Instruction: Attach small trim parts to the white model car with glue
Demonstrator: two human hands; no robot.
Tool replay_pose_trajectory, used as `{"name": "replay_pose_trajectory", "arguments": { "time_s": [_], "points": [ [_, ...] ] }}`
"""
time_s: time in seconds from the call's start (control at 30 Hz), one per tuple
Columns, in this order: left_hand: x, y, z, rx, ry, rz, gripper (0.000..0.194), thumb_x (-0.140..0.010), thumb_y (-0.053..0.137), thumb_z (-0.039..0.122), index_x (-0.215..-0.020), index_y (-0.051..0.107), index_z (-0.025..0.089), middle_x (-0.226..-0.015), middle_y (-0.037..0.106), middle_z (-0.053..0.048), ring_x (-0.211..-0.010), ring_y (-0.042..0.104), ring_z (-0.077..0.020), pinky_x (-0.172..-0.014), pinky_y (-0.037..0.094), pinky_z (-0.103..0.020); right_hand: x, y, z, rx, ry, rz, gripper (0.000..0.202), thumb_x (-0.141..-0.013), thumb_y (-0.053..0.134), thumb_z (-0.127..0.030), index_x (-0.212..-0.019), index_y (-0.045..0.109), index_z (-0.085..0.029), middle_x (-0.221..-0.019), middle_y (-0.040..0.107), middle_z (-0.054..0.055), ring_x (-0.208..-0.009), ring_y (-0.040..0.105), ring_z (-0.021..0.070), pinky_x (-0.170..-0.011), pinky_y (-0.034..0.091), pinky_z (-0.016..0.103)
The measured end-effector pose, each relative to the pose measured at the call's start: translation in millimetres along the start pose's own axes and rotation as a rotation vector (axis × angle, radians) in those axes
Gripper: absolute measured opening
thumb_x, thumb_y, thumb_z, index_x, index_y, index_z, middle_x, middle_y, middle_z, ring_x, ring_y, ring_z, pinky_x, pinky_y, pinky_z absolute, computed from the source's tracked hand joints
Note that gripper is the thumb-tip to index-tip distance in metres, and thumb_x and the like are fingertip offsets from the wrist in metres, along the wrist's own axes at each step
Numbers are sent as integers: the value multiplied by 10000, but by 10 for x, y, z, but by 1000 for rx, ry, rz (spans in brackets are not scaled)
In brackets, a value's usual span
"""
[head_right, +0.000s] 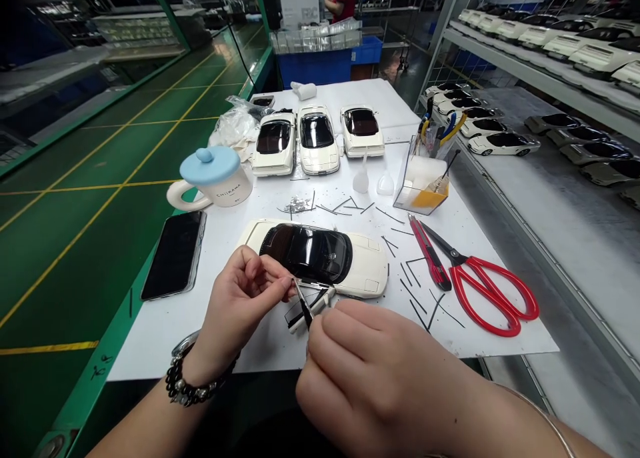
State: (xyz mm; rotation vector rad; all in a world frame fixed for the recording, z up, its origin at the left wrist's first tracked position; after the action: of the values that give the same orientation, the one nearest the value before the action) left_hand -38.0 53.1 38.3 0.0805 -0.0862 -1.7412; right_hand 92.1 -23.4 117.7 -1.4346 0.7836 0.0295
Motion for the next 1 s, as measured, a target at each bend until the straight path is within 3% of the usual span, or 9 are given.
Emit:
{"name": "replay_pose_trajectory", "arguments": {
  "time_s": [0.17, 0.27, 0.4, 0.63, 1.0],
  "points": [
    [4, -33, 22, -88, 64, 48, 376, -790, 620, 102, -706, 272, 218, -714, 600, 42, -598, 574, -83, -568, 462, -214, 131, -28, 24, -36, 33, 82, 258, -900, 379, -89, -789, 597, -172, -705, 641, 72, -673, 572, 196, -620, 496, 348],
    [25, -26, 24, -69, 73, 39, 372, -804, 613, 110, -713, 270, 221, -731, 610, 35, -611, 594, -93, -576, 482, -226, 264, -41, 135, -166, 245, 221, 110, -855, 529, -93, -909, 561, -184, -749, 645, 46, -675, 580, 171, -594, 506, 313],
    [45, -9, 29, -41, 92, 14, 372, -811, 611, 105, -721, 269, 221, -750, 621, 29, -632, 612, -100, -596, 498, -237, 411, 53, 292, -489, 490, 449, 311, -751, 609, 23, -940, 519, -208, -746, 606, 7, -668, 591, 135, -566, 511, 268],
    [43, -18, 26, -4, 99, -6, 371, -815, 606, 85, -725, 271, 217, -755, 632, 28, -621, 616, -86, -586, 498, -211, 468, 218, 365, -666, 504, 556, 404, -699, 618, 90, -975, 553, -197, -787, 595, 17, -722, 610, 166, -606, 521, 333],
    [53, -29, 29, 24, 79, -2, 372, -810, 610, 81, -719, 275, 213, -760, 641, 28, -617, 619, -75, -589, 517, -193, 454, 256, 375, -722, 479, 562, 435, -692, 605, 128, -990, 553, -184, -829, 593, 15, -751, 600, 151, -628, 508, 330]
  ]
}}
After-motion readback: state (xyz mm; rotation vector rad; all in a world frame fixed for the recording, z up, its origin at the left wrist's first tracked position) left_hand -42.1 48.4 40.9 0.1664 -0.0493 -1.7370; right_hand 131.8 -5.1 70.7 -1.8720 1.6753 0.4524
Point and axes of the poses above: each hand's wrist, its own x-axis away from the middle knuckle, its own y-axis out of the palm, z = x × y, the point moved 6 cm from there along -x, towards the middle knuckle
